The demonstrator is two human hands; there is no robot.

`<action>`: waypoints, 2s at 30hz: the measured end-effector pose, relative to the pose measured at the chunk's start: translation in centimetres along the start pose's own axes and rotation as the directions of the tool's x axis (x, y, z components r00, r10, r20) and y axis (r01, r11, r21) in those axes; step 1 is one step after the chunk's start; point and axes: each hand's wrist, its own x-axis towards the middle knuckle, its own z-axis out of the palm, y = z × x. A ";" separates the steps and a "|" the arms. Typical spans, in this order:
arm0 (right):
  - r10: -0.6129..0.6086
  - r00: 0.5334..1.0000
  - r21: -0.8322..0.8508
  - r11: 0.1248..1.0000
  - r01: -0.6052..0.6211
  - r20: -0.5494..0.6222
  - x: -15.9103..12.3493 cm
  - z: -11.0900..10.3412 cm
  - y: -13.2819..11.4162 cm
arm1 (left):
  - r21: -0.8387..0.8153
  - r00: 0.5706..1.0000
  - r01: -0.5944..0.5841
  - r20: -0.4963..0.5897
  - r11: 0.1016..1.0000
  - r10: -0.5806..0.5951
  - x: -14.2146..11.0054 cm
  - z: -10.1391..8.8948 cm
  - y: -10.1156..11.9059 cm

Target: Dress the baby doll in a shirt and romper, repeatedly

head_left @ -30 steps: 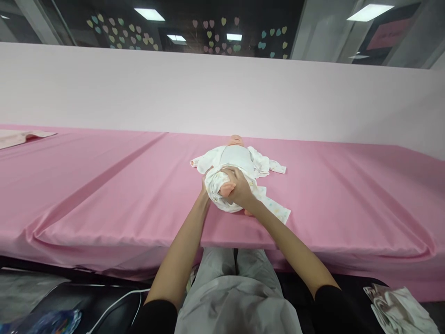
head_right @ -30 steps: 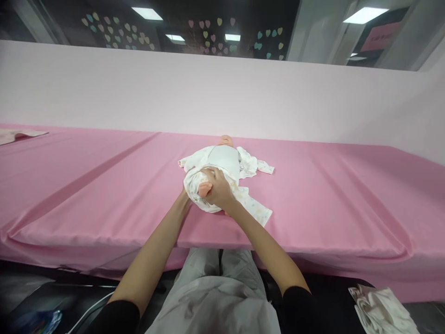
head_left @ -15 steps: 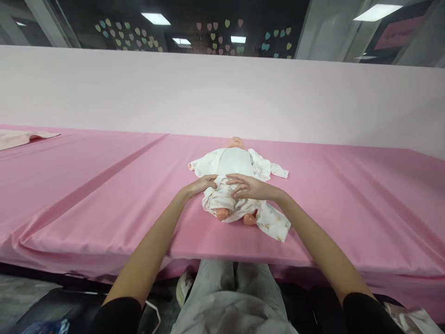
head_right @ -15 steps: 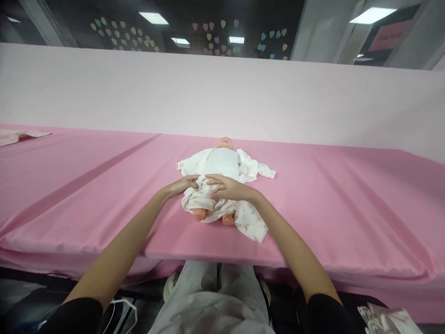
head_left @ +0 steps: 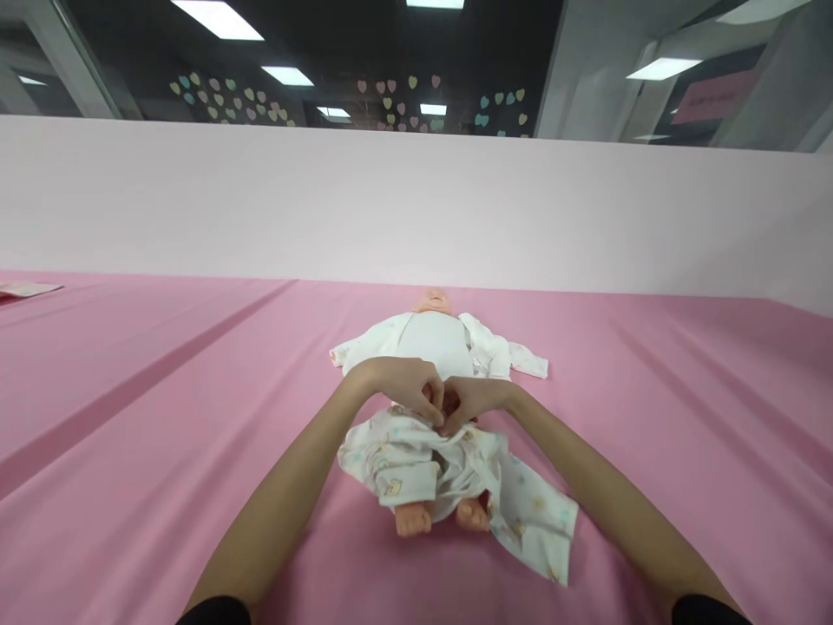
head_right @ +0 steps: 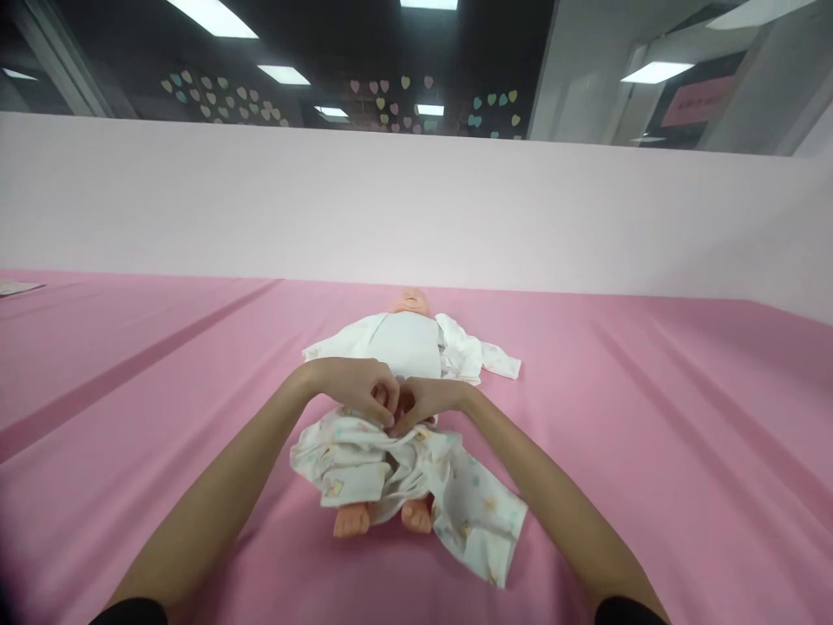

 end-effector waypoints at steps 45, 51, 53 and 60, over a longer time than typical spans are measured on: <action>-0.060 0.907 0.395 0.887 0.240 -0.418 -0.8 0.0 0.4 | -0.146 0.979 0.051 -0.187 0.988 -0.079 -1.0 -0.9 -2.6; -0.086 0.968 0.252 0.957 0.147 -0.236 -0.8 0.2 0.2 | 0.006 0.976 -0.044 -0.212 0.999 0.044 -0.7 -0.8 -3.5; -0.084 0.968 0.243 0.959 0.143 -0.236 -0.9 0.1 0.3 | 0.012 0.960 -0.092 -0.266 0.996 0.092 -0.8 -0.8 -3.7; 0.072 0.831 0.525 0.804 0.279 -0.551 -0.3 0.2 0.4 | -0.285 0.865 -0.266 -0.493 0.921 0.097 1.0 0.1 -3.3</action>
